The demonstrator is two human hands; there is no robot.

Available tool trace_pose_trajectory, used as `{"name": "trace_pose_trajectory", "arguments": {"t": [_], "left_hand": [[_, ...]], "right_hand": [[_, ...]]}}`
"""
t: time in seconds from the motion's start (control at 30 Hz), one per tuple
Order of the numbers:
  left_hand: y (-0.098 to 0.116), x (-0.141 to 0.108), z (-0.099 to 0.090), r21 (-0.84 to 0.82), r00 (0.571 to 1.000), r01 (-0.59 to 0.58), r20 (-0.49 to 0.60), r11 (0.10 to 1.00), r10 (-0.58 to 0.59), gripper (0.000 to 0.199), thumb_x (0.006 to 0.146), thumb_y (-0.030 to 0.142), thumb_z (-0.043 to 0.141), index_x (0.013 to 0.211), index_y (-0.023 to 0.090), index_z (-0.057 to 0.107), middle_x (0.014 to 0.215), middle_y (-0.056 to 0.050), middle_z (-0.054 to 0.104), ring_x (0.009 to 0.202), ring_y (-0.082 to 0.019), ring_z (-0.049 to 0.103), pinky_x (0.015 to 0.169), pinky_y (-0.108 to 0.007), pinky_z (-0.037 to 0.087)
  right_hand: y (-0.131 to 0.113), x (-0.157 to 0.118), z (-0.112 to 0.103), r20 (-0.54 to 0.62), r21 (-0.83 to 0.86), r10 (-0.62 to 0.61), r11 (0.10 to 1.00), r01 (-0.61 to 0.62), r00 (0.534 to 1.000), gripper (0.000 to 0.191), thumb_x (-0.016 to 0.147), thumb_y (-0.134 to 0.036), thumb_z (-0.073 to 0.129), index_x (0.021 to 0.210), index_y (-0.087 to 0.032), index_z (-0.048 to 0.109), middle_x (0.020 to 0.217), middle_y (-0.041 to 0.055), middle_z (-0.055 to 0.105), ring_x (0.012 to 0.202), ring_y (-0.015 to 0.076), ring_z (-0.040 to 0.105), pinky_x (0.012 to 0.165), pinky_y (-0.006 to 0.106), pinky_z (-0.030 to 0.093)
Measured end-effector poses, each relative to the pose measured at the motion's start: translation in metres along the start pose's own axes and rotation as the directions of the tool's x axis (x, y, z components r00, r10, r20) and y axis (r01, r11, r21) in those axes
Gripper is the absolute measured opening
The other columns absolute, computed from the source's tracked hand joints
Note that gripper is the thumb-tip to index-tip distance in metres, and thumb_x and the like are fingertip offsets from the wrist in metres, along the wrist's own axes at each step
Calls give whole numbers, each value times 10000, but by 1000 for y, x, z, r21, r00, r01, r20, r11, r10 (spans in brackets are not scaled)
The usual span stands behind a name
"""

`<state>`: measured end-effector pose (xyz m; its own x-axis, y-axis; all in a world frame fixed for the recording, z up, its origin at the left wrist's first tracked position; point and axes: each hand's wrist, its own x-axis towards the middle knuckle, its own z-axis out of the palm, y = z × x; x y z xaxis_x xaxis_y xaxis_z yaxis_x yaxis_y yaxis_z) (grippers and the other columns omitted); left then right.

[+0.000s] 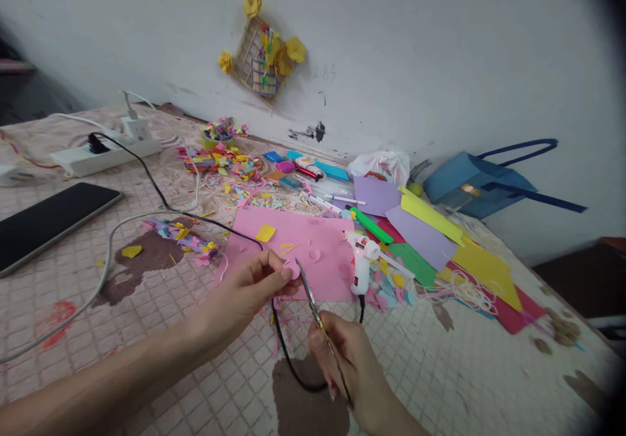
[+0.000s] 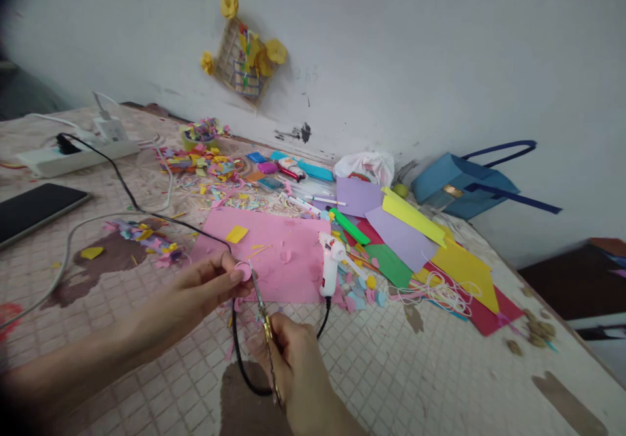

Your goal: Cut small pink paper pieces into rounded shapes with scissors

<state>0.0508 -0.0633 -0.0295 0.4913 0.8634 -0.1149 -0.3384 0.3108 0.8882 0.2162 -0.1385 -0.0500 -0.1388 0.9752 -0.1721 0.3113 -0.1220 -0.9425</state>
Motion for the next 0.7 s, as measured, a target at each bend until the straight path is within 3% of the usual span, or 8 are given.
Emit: {"name": "trace_pose_trajectory", "arguments": {"t": [0.23,0.43,0.7], "left_hand": [[5,4,-5,87,1000,0,27,996,-2,152,830,251,600,718,172,536,728,30,600,716,-95,544,665,-212,391],[10,7,-8,82,995,39,93,996,-46,159,813,257,614,695,171,550,699,28,592,695,-106,552,673,-234,399],[16,10,-12,114,980,33,192,993,-55,130,827,207,595,710,161,560,734,18,610,698,-103,561,671,-235,418]], "right_hand": [[-4,-1,-6,-1,-40,14,999,-14,1000,509,799,-668,421,614,-195,398,420,-87,323,326,50,288,327,171,207],[-11,-3,-11,90,33,83,996,-87,992,603,717,-782,369,628,-188,422,417,-91,318,307,50,286,305,169,220],[-10,-3,-15,94,-20,122,993,-120,988,596,715,-775,389,623,-187,422,441,-84,327,320,48,293,304,172,198]]}}
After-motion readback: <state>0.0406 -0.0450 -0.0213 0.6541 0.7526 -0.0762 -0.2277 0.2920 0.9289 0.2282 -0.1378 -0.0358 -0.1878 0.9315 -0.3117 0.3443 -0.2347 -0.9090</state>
